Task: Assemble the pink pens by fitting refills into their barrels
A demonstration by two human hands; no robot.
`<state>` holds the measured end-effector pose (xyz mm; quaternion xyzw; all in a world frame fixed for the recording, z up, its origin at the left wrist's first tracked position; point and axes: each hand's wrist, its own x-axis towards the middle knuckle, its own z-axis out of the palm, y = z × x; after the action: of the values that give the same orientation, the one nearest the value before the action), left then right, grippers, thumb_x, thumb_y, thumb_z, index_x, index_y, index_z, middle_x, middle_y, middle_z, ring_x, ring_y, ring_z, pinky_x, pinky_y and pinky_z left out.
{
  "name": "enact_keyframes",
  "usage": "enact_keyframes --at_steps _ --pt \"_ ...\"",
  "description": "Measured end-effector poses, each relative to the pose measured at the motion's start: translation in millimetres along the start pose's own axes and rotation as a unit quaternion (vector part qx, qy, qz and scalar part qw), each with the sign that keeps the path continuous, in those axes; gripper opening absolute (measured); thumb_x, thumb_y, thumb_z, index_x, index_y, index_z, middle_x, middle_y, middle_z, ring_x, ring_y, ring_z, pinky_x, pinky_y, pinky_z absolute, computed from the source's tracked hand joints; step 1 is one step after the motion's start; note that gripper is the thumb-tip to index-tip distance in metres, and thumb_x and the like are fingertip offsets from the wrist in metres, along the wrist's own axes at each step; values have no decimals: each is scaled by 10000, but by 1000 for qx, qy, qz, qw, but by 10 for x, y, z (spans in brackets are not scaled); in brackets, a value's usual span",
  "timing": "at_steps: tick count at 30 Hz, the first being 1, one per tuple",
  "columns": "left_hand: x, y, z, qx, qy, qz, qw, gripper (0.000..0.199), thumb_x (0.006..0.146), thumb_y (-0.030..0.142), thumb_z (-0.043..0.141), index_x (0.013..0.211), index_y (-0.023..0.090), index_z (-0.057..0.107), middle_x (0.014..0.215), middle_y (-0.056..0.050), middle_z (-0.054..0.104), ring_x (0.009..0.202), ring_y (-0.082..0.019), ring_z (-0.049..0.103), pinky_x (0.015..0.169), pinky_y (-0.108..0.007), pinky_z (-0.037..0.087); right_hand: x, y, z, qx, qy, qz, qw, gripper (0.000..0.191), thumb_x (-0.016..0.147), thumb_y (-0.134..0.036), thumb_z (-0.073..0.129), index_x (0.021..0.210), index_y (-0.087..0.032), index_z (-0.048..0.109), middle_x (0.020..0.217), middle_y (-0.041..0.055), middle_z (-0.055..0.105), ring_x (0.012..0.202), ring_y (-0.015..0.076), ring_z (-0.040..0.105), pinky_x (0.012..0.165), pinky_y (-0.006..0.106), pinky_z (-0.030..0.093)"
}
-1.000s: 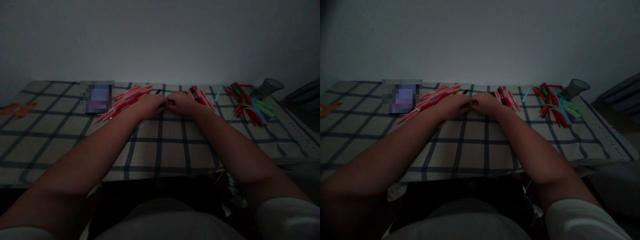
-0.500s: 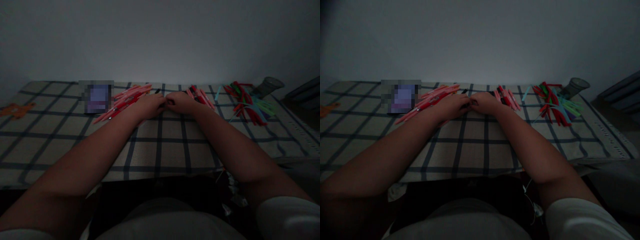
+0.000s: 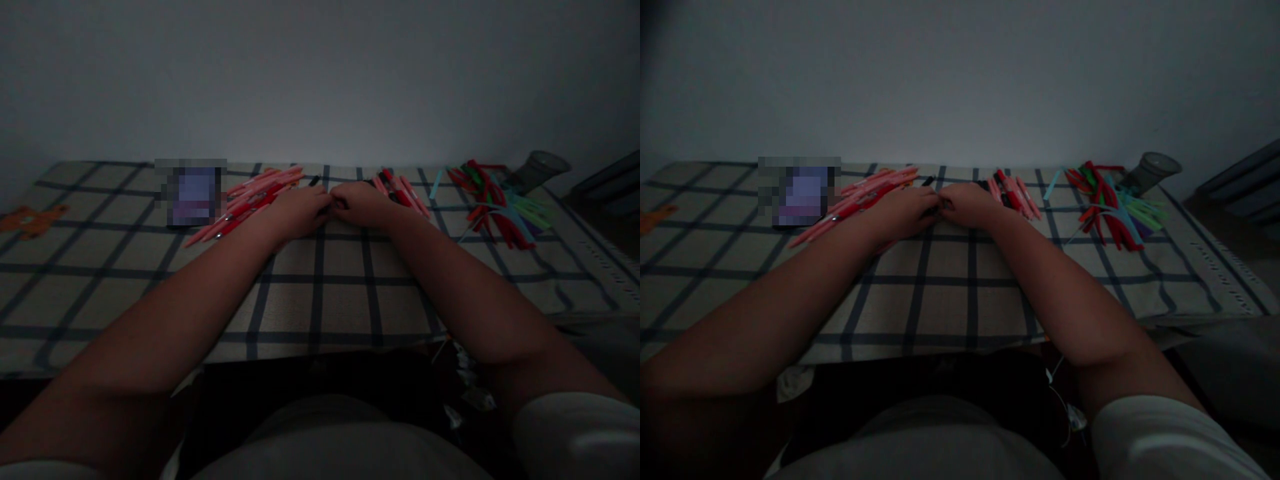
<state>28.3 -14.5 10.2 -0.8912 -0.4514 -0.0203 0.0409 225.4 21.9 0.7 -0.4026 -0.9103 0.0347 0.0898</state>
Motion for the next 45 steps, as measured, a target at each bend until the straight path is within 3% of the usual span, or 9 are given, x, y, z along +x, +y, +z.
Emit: enact_keyframes --at_steps 7,19,25,30,37,41,45 --pt "-37 62 -17 20 -1 -3 1000 433 1076 294 492 1448 204 696 1399 -131 722 1261 -309 711 1014 -398 566 -11 -79 -16 -14 -1 -7 1000 300 968 -237 596 1187 -131 771 1144 145 794 990 269 655 833 346 395" --pt "42 -139 72 -55 28 45 997 354 1027 246 578 1312 212 786 1305 -98 778 1187 -262 726 989 -350 540 -7 -27 11 -10 19 6 1000 195 957 -266 611 1015 -165 767 923 86 743 778 215 539 715 337 291" --pt "51 -229 96 -74 56 64 994 265 987 229 631 1151 203 837 1100 -68 819 1039 -228 742 930 -325 524 23 72 55 43 34 -1 998 202 962 -338 618 898 -185 732 823 48 683 759 196 497 708 330 275" --pt "41 -256 115 -93 79 56 991 276 966 214 660 1180 196 832 1134 -77 826 1073 -244 745 993 -353 527 31 137 63 122 57 -12 991 221 939 -324 636 1002 -170 781 836 39 700 772 189 528 721 320 327" --pt "29 -351 123 -103 118 32 987 339 1066 364 610 1342 265 780 1321 -61 803 1248 -264 719 1112 -404 505 45 206 62 198 161 44 966 336 997 -445 640 1108 -175 806 924 72 760 848 224 621 767 334 445" --pt "25 -385 132 -102 161 -10 982 340 1090 406 592 1314 245 790 1294 -80 803 1268 -273 702 1108 -402 507 72 329 70 177 247 92 948 364 1036 -490 594 1091 -193 799 990 97 774 917 252 642 831 368 492" --pt "3 -377 104 -104 227 -63 966 347 1109 420 554 1293 235 783 1247 -112 797 1227 -292 674 1056 -426 528 97 449 91 170 284 122 936 358 1027 -475 582 1067 -188 793 955 101 763 887 259 648 830 392 508"
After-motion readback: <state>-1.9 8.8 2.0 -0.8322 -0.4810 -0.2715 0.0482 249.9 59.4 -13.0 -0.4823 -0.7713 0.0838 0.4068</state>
